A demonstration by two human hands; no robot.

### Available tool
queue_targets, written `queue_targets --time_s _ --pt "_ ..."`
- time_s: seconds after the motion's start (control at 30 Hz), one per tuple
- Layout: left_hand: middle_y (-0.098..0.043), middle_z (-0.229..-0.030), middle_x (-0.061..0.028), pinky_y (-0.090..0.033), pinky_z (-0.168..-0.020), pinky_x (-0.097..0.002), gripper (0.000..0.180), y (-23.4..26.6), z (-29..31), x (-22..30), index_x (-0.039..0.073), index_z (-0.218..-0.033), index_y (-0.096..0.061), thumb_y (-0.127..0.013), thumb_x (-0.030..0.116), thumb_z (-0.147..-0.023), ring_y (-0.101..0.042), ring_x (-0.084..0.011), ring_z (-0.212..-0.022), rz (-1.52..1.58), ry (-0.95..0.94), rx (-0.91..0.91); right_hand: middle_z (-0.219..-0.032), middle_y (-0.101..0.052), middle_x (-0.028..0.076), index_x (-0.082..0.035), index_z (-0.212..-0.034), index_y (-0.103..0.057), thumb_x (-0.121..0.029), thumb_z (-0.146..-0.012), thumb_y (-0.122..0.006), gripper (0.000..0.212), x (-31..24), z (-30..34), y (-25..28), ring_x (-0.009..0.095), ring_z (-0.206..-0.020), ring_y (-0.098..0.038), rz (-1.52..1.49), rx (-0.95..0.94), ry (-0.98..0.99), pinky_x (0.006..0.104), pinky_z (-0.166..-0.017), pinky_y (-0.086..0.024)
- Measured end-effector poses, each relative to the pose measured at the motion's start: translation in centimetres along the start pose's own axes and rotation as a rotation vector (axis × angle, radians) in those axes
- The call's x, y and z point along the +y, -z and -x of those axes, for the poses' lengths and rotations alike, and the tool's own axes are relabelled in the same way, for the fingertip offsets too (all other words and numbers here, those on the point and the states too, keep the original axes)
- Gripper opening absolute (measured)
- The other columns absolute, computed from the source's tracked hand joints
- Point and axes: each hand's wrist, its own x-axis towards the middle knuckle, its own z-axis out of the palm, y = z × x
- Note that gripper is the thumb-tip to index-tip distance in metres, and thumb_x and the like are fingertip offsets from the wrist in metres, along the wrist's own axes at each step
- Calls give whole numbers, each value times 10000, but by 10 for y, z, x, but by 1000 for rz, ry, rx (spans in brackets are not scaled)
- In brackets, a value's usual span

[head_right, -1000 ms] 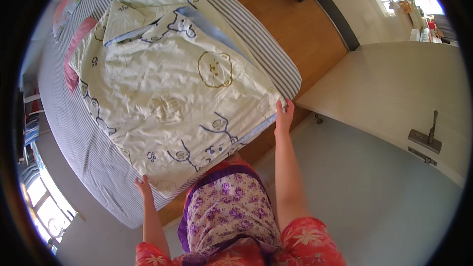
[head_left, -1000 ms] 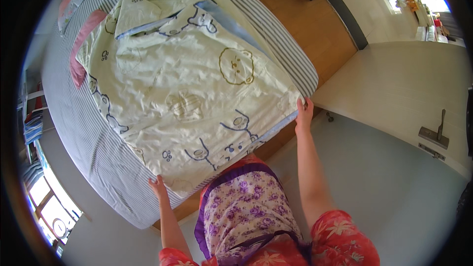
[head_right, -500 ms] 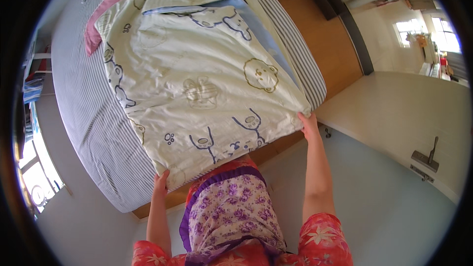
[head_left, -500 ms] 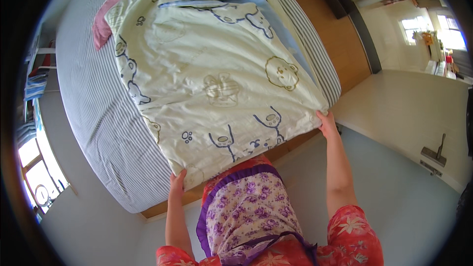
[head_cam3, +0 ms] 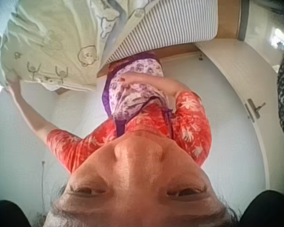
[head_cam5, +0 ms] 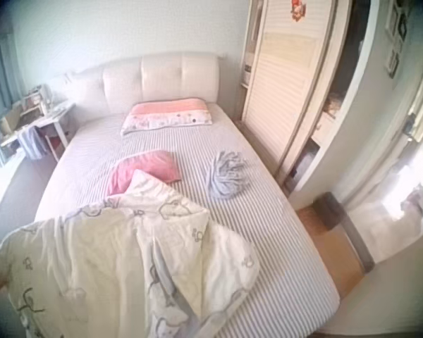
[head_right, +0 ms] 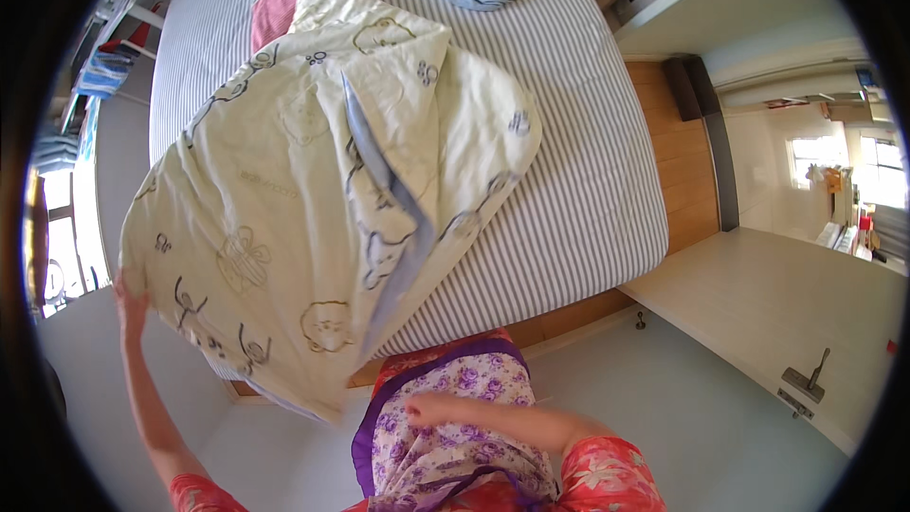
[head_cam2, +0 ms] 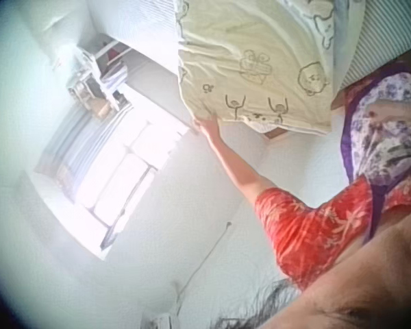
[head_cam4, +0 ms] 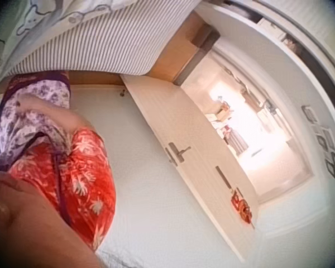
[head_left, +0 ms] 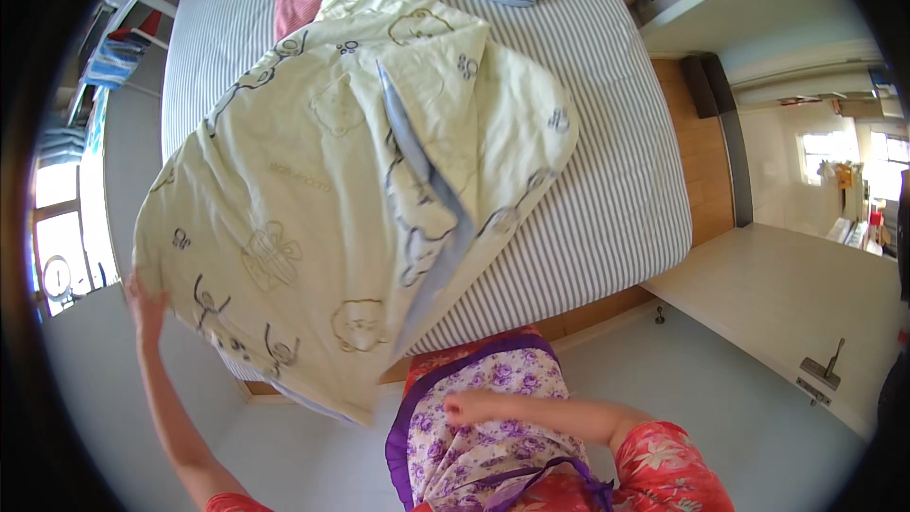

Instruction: The person folds a light blue blanket and a white blanket with bear patterns on a bed. They then fold a pair of light blue shorts and place them on the bed. Finally, they pick up a pink pillow and place it on the bed.

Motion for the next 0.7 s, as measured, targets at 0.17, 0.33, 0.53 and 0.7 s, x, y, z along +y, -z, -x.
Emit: queue_targets --time_s 0.17,0.33,0.53,0.7 --pt "-472 -1123 -159 -343 -908 -389 510 -120 109 161 40 -1104 -443 -659 50 -642 -421 -319 -1071 510 -112 -395 -730 -569 142 -38 -798 -502 -159 -805 -482 123 -36 -58 129 291 -652 -561 172 736 85 386 -583 -442" --pt "-500 -946 -160 -383 -809 -417 365 -141 251 347 13 -955 -503 -642 57 -621 -476 -323 -909 696 -60 -282 -895 -497 139 -54 -927 -451 -153 -738 -568 244 -99 -109 254 307 -802 -521 645 1235 250 398 -632 -454" --pt "-532 -922 -76 -436 -751 -340 233 -169 311 401 61 -967 -510 -519 252 -835 -519 -207 -849 1772 1175 -287 -1063 -420 179 -49 -1039 -419 -171 -720 -580 378 -148 -202 342 347 -941 -454 879 1486 85 407 -689 -464" --pt "-524 -1059 -68 -407 -834 -394 453 -199 279 336 69 -1128 -448 -416 431 -858 -497 -224 -964 2409 1682 254 -836 -563 162 -28 -887 -512 -146 -746 -486 186 -105 -206 405 338 -752 -544 729 1470 -132 412 -667 -452"
